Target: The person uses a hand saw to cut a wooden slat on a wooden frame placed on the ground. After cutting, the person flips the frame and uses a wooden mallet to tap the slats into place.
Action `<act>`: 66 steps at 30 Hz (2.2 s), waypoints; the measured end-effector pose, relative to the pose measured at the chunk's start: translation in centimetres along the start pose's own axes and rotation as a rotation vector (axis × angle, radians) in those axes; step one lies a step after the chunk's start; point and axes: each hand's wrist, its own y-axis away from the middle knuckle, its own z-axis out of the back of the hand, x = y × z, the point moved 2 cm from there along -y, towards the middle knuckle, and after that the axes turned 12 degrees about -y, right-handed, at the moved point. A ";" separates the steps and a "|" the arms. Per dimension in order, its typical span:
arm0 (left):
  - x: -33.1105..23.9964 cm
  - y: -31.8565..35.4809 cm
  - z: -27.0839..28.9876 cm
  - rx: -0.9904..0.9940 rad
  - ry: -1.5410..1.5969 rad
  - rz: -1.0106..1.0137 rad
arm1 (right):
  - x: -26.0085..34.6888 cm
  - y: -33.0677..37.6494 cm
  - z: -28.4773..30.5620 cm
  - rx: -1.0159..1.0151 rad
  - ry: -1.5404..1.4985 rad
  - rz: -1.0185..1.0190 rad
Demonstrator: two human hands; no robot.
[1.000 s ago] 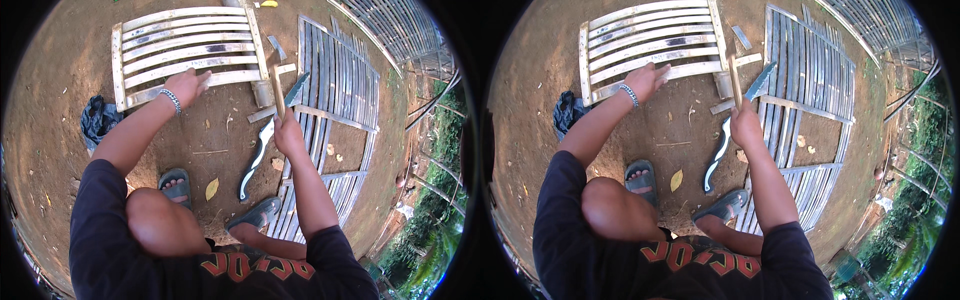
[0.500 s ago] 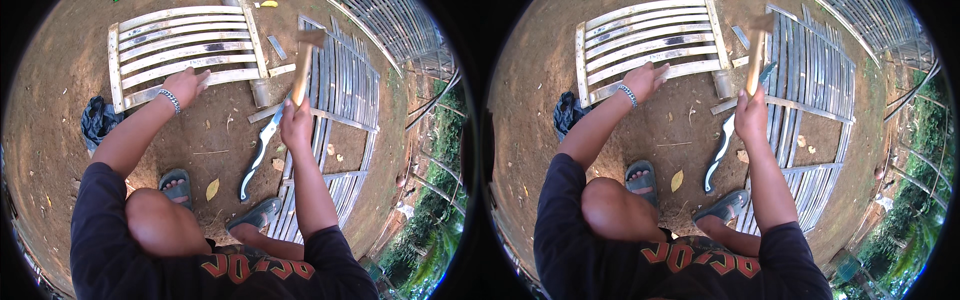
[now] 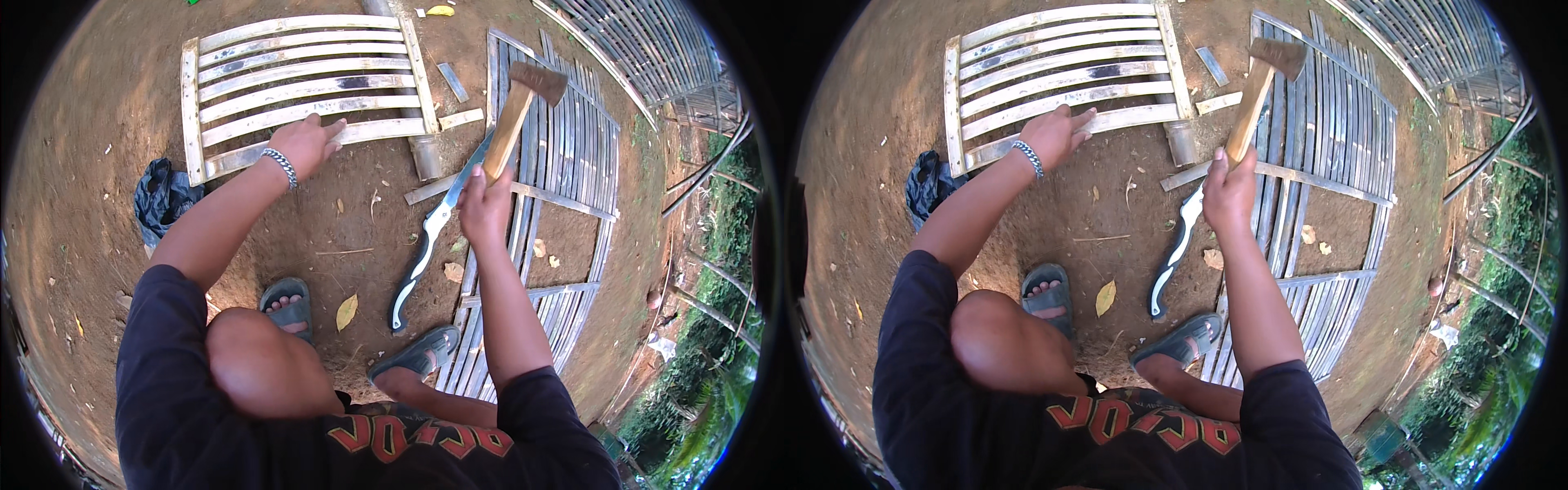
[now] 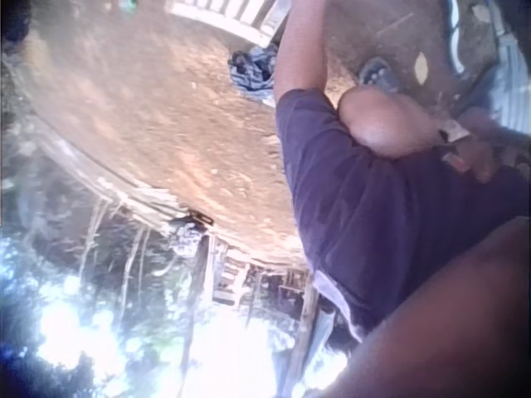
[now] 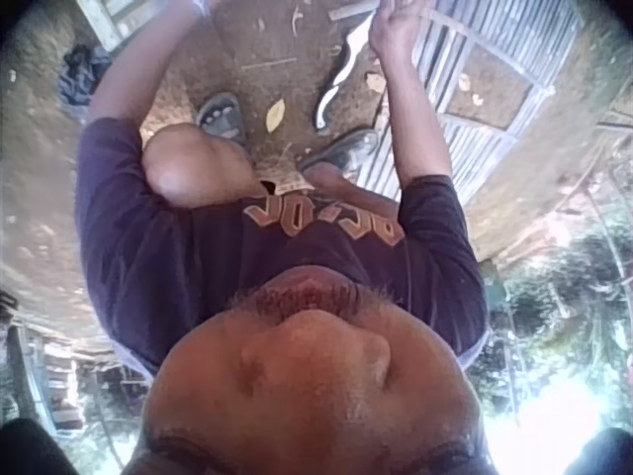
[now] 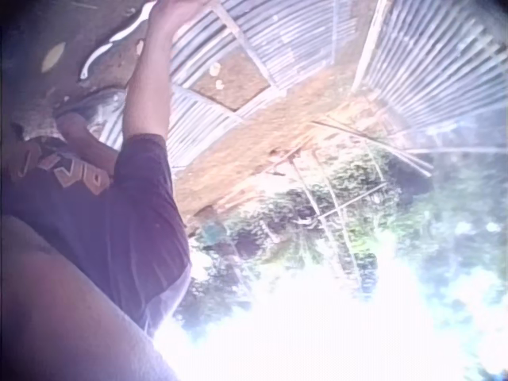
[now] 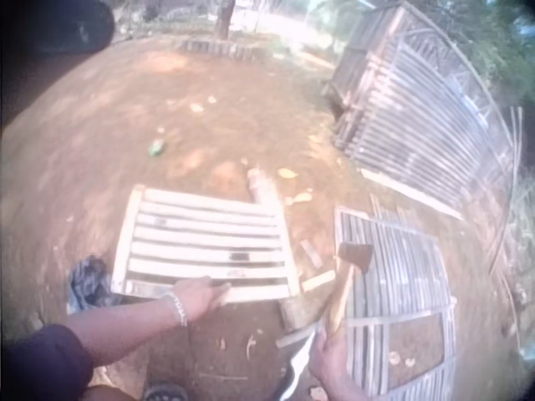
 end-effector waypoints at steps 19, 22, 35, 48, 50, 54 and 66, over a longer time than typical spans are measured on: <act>-0.4 -0.1 -2.1 -0.103 0.009 0.006 | -6.9 -1.1 0.4 0.201 0.105 -0.135; 0.1 0.1 -1.6 -0.086 0.018 0.019 | -0.9 -0.3 -0.4 -0.003 -0.342 -0.025; -0.8 -0.1 -1.3 -0.091 0.039 0.014 | -6.4 0.0 -2.2 -0.011 -0.162 -0.078; 0.7 2.2 -4.1 -0.303 0.116 -0.006 | -7.3 1.4 -2.6 0.248 -0.007 -0.311; 0.5 2.6 -4.3 -0.251 0.073 0.002 | -9.6 0.8 -3.1 0.252 0.160 -0.229; -0.3 3.1 -2.5 -0.283 0.107 0.096 | -11.0 0.3 -3.2 0.258 0.124 -0.297; -1.2 0.0 -1.7 -0.008 -0.054 -0.078 | -8.6 1.4 -2.7 0.160 0.112 -0.175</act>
